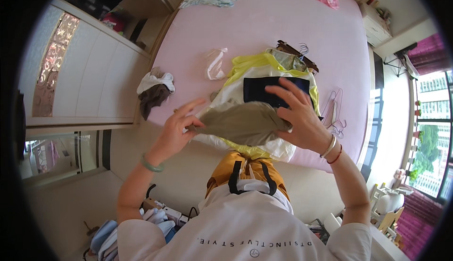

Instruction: The person folds a pile of clothes on a bed, including a white cloth, khaki shorts, and a black t-shirt. They handle each item individually, smoothing and folding them into neat stacks. The person places the folded items on the bed surface.

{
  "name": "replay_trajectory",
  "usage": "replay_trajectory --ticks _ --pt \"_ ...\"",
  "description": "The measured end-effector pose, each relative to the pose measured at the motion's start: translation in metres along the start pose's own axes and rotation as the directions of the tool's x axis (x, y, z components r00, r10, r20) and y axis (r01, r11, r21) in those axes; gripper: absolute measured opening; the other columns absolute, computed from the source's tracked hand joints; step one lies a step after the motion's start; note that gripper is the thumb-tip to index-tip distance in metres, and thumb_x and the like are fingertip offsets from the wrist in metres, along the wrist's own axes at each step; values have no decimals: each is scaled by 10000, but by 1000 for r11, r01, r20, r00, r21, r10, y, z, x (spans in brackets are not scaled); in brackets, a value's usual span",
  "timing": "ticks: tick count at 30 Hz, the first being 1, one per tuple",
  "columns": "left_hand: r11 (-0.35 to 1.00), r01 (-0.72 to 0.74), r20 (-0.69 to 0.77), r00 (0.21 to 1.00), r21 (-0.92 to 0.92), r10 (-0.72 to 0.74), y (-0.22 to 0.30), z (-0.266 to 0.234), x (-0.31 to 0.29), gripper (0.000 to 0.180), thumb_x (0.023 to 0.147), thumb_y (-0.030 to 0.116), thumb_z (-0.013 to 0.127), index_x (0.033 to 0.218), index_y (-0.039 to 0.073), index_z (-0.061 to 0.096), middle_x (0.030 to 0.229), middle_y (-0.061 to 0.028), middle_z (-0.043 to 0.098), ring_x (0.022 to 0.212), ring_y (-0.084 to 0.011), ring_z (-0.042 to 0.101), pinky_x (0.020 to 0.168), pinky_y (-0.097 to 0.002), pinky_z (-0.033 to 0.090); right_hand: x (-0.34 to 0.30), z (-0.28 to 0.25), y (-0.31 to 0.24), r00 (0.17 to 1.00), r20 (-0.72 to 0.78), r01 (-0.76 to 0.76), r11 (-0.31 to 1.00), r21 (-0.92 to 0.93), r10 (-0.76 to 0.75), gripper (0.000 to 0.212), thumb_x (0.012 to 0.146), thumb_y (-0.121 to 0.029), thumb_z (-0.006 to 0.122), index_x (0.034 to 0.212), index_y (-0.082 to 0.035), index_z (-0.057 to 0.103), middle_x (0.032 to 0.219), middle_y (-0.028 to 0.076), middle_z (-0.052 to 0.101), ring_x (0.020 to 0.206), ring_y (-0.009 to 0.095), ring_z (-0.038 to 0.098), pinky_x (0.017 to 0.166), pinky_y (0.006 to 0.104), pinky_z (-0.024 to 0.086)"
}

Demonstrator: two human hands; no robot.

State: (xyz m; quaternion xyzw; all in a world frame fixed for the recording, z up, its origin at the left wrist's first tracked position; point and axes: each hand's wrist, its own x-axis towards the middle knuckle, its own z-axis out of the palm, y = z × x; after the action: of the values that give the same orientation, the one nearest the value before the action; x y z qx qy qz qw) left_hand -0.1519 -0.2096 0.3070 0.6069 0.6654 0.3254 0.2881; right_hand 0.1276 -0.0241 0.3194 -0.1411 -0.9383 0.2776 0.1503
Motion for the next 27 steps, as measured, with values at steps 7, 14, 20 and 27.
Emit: replay_trajectory --ticks 7,14,20,27 --pt "965 263 111 959 -10 -260 -70 -21 2 240 803 105 722 1027 32 670 852 -114 696 679 -279 637 671 -340 507 65 33 21 876 428 -395 840 371 222 470 725 -7 637 1188 -56 573 839 150 674 751 335 649 667 344 508" --pt "974 115 -94 991 194 -98 -168 -86 24 232 791 26 705 1021 46 689 848 -93 698 678 -224 631 643 -307 503 186 102 61 967 256 -62 962 266 -8 335 766 44 589 1094 -25 576 1165 136 636 962 269 652 786 337 521" --pt "948 -35 -244 963 316 116 -258 -125 25 422 672 -123 605 1041 63 689 1022 -82 688 953 -268 654 811 -347 532 279 174 75 952 144 260 962 81 -269 341 670 3 670 966 -45 507 1384 107 509 1082 324 589 839 394 506" --pt "969 170 -155 977 178 -143 -400 4 -70 363 755 -25 633 1103 74 660 1170 -101 638 1100 -300 603 930 -399 501 245 353 130 888 331 311 947 79 -319 378 632 -51 687 963 -52 506 1392 113 503 1227 297 517 899 403 485"
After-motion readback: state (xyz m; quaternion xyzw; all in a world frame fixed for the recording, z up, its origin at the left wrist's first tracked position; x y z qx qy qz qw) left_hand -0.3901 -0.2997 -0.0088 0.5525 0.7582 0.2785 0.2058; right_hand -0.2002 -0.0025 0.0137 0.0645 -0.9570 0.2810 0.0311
